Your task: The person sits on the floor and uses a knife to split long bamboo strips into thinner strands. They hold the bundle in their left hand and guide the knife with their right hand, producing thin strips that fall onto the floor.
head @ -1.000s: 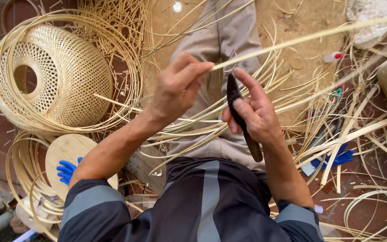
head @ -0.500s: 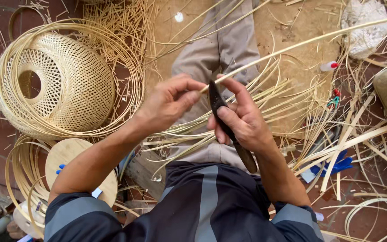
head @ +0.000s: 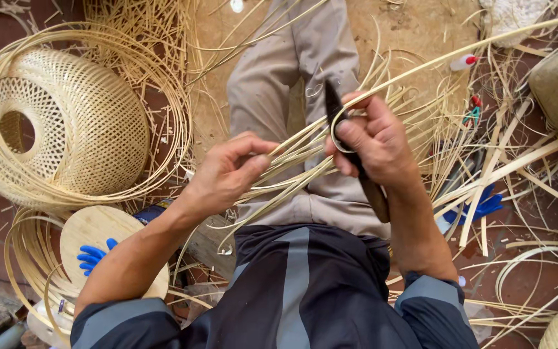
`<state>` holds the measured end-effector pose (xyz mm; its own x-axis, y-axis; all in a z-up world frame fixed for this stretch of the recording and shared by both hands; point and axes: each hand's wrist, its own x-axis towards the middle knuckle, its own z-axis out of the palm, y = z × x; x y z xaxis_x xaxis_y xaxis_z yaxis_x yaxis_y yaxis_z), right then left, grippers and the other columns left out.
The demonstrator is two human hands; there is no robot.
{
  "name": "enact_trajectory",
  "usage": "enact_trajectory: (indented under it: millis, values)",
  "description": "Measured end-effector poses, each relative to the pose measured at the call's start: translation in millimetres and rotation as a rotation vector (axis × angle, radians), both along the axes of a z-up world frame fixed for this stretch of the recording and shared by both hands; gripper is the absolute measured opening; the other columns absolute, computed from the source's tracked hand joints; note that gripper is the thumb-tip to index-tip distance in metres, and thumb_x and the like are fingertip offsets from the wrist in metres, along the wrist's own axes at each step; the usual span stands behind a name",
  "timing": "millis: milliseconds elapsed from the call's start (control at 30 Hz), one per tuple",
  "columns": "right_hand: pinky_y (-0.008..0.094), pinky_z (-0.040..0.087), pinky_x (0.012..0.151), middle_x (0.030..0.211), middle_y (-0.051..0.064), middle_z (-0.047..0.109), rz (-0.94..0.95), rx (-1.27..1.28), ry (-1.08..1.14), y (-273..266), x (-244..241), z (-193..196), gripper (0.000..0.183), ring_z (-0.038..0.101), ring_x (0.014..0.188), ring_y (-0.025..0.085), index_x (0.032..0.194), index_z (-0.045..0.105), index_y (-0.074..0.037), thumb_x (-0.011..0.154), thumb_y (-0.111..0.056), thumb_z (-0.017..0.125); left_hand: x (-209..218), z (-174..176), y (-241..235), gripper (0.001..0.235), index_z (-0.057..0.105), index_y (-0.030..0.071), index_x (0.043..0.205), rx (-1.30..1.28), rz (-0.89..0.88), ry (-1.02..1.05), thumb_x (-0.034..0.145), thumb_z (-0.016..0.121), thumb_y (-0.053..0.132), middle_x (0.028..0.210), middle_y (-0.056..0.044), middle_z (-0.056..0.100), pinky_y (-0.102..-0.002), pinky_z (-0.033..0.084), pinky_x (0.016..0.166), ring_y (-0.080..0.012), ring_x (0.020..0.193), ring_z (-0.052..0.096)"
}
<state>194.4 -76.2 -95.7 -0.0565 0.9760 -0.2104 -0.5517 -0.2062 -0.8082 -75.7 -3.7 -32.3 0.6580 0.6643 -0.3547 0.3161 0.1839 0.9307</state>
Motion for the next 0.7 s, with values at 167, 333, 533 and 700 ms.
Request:
enact_trajectory:
  millis: [167, 333, 533, 700]
  values:
    - [0.024, 0.043, 0.045, 0.087, 0.013, 0.069, -0.205, 0.004, -0.030, -1.7, 55.5, 1.7, 0.021, 0.057, 0.054, 0.014, 0.132, 0.050, -0.005, 0.111, -0.008, 0.055, -31.5, 4.9, 3.6, 0.024, 0.073, 0.000, 0.120, -0.153, 0.062, 0.140, 0.101, 0.061, 0.009, 0.084, 0.003, 0.056, -0.020, 0.039, 0.053, -0.0024, 0.063, 0.047]
    - [0.024, 0.043, 0.044, 0.086, 0.012, 0.068, -0.296, 0.001, -0.091, -13.8, 115.1, -27.0, 0.013, 0.056, 0.052, 0.013, 0.124, 0.051, -0.004, 0.112, -0.009, 0.053, -76.8, -10.9, 10.7, 0.025, 0.071, -0.005, 0.118, -0.211, 0.137, 0.173, 0.097, 0.060, 0.005, 0.085, 0.000, 0.058, -0.022, 0.037, 0.050, -0.0054, 0.060, 0.047]
    - [0.021, 0.037, 0.042, 0.084, 0.005, 0.065, -0.657, -0.028, -0.371, -42.6, 205.9, -44.9, 0.016, 0.049, 0.055, 0.007, 0.109, 0.055, -0.005, 0.122, -0.015, 0.055, -102.5, 4.6, 29.9, 0.028, 0.070, -0.006, 0.121, -0.154, 0.191, 0.193, 0.097, 0.061, 0.005, 0.080, -0.003, 0.058, -0.023, 0.036, 0.045, -0.0075, 0.057, 0.046]
    - [0.022, 0.034, 0.044, 0.077, 0.001, 0.059, -0.662, -0.016, -0.101, -43.4, 171.7, -22.2, 0.020, 0.045, 0.052, 0.007, 0.117, 0.058, -0.007, 0.121, -0.024, 0.051, -63.7, 25.2, 34.6, 0.034, 0.071, 0.008, 0.129, 0.225, 0.071, 0.446, 0.099, 0.058, 0.014, 0.079, 0.001, 0.056, -0.023, 0.040, 0.050, -0.0093, 0.063, 0.050]
